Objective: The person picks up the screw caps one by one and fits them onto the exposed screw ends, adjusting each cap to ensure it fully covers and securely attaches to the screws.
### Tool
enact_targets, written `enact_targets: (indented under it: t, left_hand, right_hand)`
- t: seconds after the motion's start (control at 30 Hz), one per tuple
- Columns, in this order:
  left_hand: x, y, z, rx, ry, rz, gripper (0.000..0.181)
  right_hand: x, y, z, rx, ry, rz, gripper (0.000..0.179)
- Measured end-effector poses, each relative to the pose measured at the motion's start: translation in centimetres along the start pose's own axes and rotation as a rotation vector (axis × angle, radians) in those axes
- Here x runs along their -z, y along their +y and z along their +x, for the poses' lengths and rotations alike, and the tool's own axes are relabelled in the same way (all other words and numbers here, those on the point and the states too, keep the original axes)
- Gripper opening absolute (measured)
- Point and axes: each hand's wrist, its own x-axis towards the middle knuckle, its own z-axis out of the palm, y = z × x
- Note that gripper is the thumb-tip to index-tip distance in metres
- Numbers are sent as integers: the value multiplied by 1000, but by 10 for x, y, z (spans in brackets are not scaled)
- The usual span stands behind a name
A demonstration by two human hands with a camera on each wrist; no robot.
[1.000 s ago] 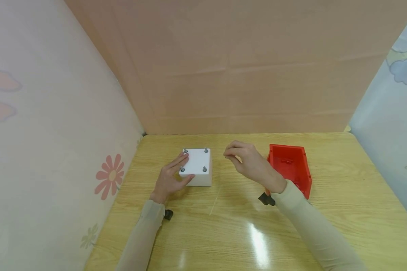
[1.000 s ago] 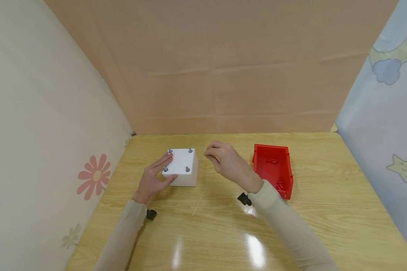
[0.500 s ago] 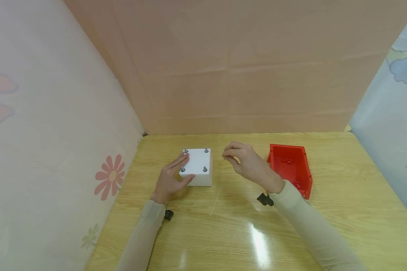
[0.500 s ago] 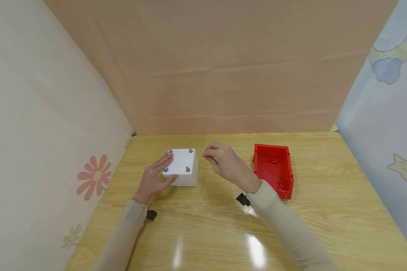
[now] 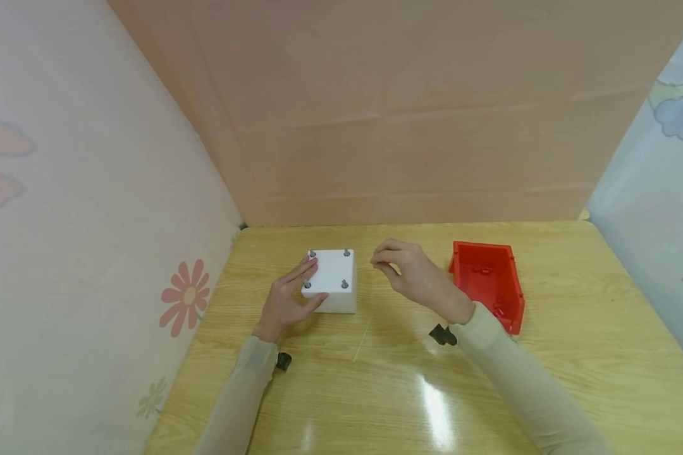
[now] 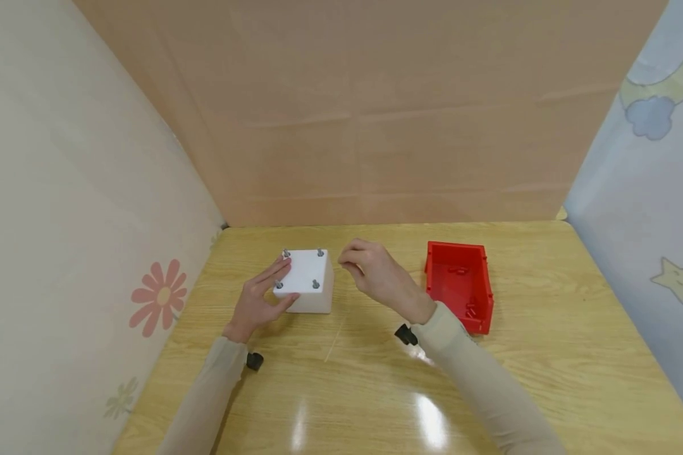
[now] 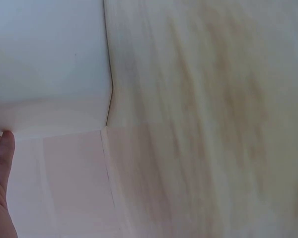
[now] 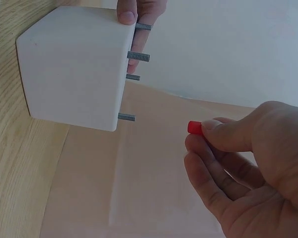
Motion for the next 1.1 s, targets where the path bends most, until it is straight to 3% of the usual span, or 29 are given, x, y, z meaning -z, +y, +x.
enact_targets:
  t: [0.6,1.1]
  left_hand:
    - [0,4,4,14,-7,1,64]
    - [2,2,1,39,-24,-20,63]
  right_hand:
    - [-2,1,1,22,2,-5,11]
    - [-4,-3,4,-36,-37,11,11]
